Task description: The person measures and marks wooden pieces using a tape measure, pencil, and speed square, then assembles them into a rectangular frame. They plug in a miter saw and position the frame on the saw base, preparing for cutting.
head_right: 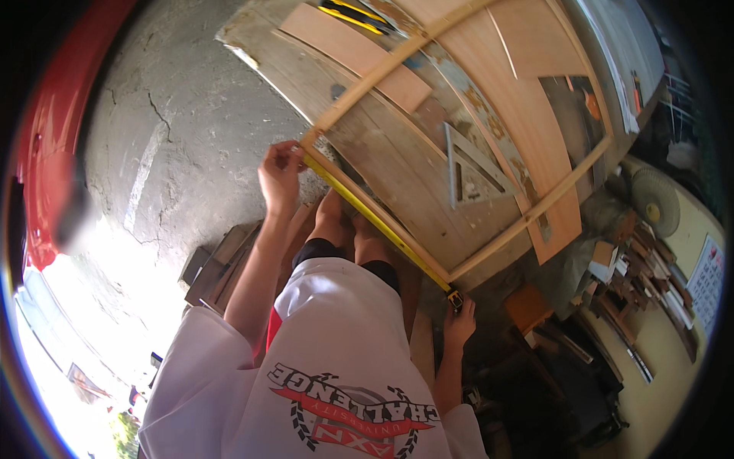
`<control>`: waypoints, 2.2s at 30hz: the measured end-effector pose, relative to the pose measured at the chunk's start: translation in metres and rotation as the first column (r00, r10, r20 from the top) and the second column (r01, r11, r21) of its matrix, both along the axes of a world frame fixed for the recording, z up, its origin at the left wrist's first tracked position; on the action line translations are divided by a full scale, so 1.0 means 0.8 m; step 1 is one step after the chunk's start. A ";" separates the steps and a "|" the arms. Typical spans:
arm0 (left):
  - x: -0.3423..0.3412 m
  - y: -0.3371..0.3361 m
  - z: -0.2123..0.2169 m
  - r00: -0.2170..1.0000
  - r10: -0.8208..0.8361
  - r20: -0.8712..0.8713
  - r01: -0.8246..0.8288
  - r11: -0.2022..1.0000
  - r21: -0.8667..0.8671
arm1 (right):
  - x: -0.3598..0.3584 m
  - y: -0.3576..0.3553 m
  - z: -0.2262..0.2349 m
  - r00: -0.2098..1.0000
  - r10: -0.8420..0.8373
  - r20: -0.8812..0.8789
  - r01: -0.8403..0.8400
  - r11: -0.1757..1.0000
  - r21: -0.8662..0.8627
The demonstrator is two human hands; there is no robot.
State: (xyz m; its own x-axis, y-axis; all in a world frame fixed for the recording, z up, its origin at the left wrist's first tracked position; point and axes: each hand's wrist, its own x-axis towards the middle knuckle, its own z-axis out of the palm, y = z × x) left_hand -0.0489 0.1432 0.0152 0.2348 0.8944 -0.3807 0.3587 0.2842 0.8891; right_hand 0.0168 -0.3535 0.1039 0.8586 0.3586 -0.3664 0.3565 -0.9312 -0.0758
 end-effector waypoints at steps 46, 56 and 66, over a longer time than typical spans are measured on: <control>0.014 -0.526 -0.016 0.811 -0.544 0.214 0.580 0.702 -0.414 | 0.054 -0.045 -0.025 0.947 0.287 -0.145 -0.260 0.949 0.179; 0.011 -0.522 -0.017 0.798 -0.559 0.226 0.600 0.701 -0.386 | 0.096 0.002 0.033 0.982 0.130 -0.134 0.014 0.665 0.747; -0.003 -0.558 -0.048 0.780 -0.504 0.370 0.612 0.737 -0.287 | 0.016 0.208 -0.095 0.799 -0.089 -0.595 0.599 0.212 0.772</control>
